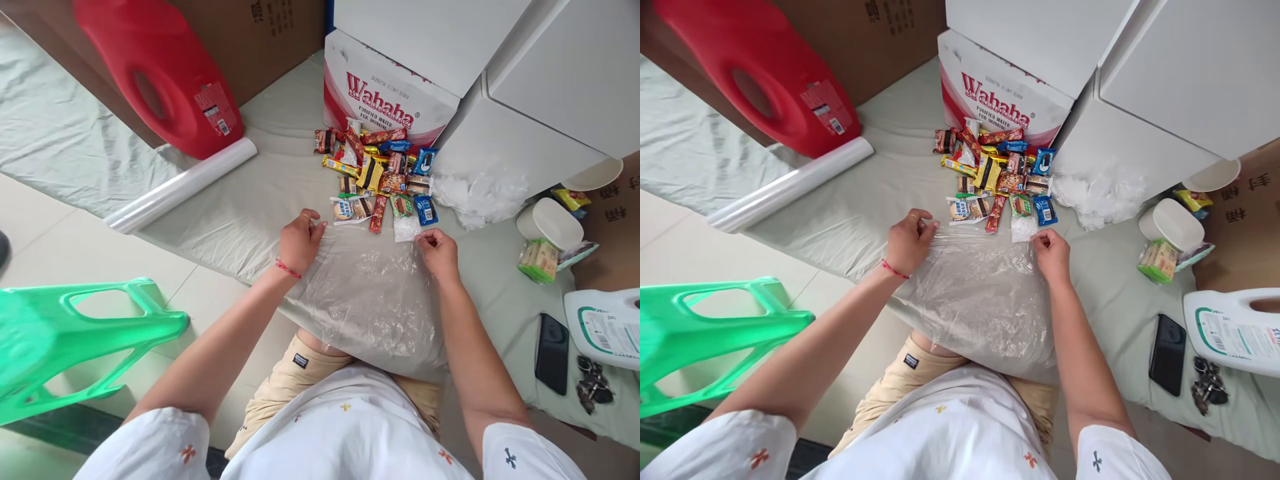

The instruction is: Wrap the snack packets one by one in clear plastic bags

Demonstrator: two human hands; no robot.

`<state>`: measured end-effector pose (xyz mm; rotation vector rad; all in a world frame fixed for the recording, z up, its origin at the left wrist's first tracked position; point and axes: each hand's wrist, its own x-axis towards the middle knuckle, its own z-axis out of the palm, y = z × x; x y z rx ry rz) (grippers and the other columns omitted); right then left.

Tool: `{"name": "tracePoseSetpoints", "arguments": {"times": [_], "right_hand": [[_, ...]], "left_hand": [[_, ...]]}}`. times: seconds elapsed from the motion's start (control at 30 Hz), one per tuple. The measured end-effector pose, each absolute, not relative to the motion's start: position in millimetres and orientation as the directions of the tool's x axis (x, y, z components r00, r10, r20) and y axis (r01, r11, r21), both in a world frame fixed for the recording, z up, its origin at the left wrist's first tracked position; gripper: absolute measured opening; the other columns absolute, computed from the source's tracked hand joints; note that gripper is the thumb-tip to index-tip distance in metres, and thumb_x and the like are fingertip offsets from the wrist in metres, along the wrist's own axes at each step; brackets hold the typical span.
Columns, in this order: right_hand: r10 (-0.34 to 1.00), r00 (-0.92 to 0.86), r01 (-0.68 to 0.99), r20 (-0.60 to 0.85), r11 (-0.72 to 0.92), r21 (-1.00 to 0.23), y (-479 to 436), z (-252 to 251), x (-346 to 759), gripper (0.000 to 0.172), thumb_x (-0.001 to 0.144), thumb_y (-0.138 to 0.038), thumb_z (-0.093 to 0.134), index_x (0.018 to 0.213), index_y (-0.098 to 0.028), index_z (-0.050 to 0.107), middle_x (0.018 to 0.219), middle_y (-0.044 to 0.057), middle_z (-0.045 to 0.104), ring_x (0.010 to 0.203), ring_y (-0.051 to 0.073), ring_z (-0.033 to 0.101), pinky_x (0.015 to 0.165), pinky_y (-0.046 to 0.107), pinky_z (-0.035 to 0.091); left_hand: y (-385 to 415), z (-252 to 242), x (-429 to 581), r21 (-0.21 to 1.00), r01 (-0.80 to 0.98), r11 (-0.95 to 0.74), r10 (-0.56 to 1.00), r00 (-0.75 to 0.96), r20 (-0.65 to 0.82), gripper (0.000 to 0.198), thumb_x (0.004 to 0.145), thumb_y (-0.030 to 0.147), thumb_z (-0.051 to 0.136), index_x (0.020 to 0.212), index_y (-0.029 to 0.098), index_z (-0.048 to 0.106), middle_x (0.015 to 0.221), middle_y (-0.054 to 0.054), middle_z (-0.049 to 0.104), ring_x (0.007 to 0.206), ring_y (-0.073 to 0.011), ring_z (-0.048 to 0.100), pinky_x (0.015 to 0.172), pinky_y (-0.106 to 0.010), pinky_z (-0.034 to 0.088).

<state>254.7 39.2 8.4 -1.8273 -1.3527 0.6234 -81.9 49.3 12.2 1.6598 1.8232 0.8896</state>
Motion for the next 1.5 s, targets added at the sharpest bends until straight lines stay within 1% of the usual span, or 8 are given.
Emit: {"name": "tracePoseSetpoints", "arguments": {"times": [0.17, 0.3, 0.4, 0.53, 0.77, 1.03, 1.17, 1.5], "right_hand": [[0.928, 0.297, 0.797, 0.223, -0.112, -0.594, 32, 33, 256, 0.02, 0.084, -0.033, 0.06, 0.096, -0.019, 0.069, 0.093, 0.007, 0.069, 0.067, 0.018, 0.056, 0.078, 0.038, 0.05], [0.917, -0.007, 0.866, 0.399, 0.205, -0.455, -14, 64, 208, 0.019, 0.098, -0.026, 0.054, 0.106, -0.023, 0.07, 0.099, 0.01, 0.07, 0.083, 0.025, 0.062, 0.083, 0.042, 0.052], [0.846, -0.436, 0.73, 0.307, 0.531, -0.429, -59, 63, 161, 0.024, 0.101, -0.018, 0.052, 0.114, -0.026, 0.071, 0.107, 0.008, 0.074, 0.1, 0.027, 0.063, 0.092, 0.044, 0.055], [0.78, -0.611, 0.699, 0.134, 0.611, -0.372, -106, 34, 118, 0.037, 0.102, -0.025, 0.056, 0.138, -0.016, 0.062, 0.142, 0.013, 0.064, 0.134, 0.03, 0.053, 0.117, 0.052, 0.044], [0.75, -0.658, 0.634, 0.071, 0.602, -0.486, -129, 25, 100, 0.054, 0.101, -0.039, 0.06, 0.151, -0.018, 0.052, 0.152, 0.013, 0.058, 0.145, 0.029, 0.045, 0.126, 0.053, 0.036], [0.895, -0.442, 0.798, 0.058, 0.422, -0.43, -132, 24, 183, 0.04, 0.104, -0.029, 0.054, 0.143, -0.021, 0.061, 0.151, 0.011, 0.06, 0.142, 0.029, 0.052, 0.117, 0.053, 0.046], [0.965, -0.26, 0.841, -0.02, 0.217, -0.496, -84, 49, 204, 0.033, 0.107, -0.035, 0.046, 0.125, -0.023, 0.07, 0.123, 0.009, 0.075, 0.109, 0.023, 0.071, 0.098, 0.041, 0.057], [0.973, 0.06, 0.989, -0.225, -0.088, -0.118, 102, 49, 133, 0.078, 0.094, -0.053, 0.062, 0.154, -0.009, 0.04, 0.148, 0.027, 0.052, 0.123, 0.038, 0.062, 0.095, 0.042, 0.053]], "left_hand": [[72, 7, -76, 0.731, 0.679, 0.066, 0.994, -0.111, 0.014, 0.014, 0.091, 0.03, 0.057, 0.098, 0.02, 0.065, 0.074, -0.001, 0.062, 0.072, -0.0192, 0.056, 0.074, -0.031, 0.04], [74, 9, -79, 0.713, 0.701, 0.015, 0.987, -0.122, 0.1, 0.013, 0.093, 0.025, 0.059, 0.102, 0.018, 0.064, 0.092, -0.007, 0.064, 0.083, -0.0209, 0.06, 0.082, -0.034, 0.044], [59, 21, -76, 0.683, 0.727, -0.067, 0.928, -0.206, 0.31, 0.018, 0.094, 0.023, 0.059, 0.11, 0.015, 0.061, 0.118, -0.015, 0.059, 0.109, -0.0266, 0.058, 0.099, -0.039, 0.045], [10, 42, -52, 0.619, 0.724, -0.303, 0.856, -0.079, 0.511, 0.011, 0.098, 0.023, 0.052, 0.101, 0.019, 0.062, 0.106, -0.01, 0.065, 0.106, -0.0251, 0.059, 0.099, -0.042, 0.047], [-43, 20, -28, 0.505, 0.815, -0.284, 0.956, 0.2, 0.214, 0.037, 0.104, 0.035, 0.042, 0.119, 0.016, 0.069, 0.134, -0.017, 0.068, 0.134, -0.0348, 0.056, 0.112, -0.057, 0.04], [-41, -7, -58, 0.286, 0.908, -0.307, 0.951, 0.283, 0.122, 0.063, 0.105, 0.049, 0.036, 0.158, 0.016, 0.044, 0.169, -0.019, 0.033, 0.157, -0.0396, 0.028, 0.122, -0.075, 0.006], [-36, -8, -56, 0.267, 0.906, -0.327, 0.945, 0.318, 0.079, 0.067, 0.105, 0.052, 0.036, 0.161, 0.015, 0.04, 0.171, -0.02, 0.026, 0.16, -0.0402, 0.02, 0.121, -0.078, 0.0], [-36, -7, -57, 0.255, 0.908, -0.333, 0.943, 0.319, 0.095, 0.066, 0.106, 0.053, 0.034, 0.161, 0.016, 0.04, 0.171, -0.018, 0.027, 0.159, -0.0382, 0.024, 0.122, -0.077, -0.001]]}}
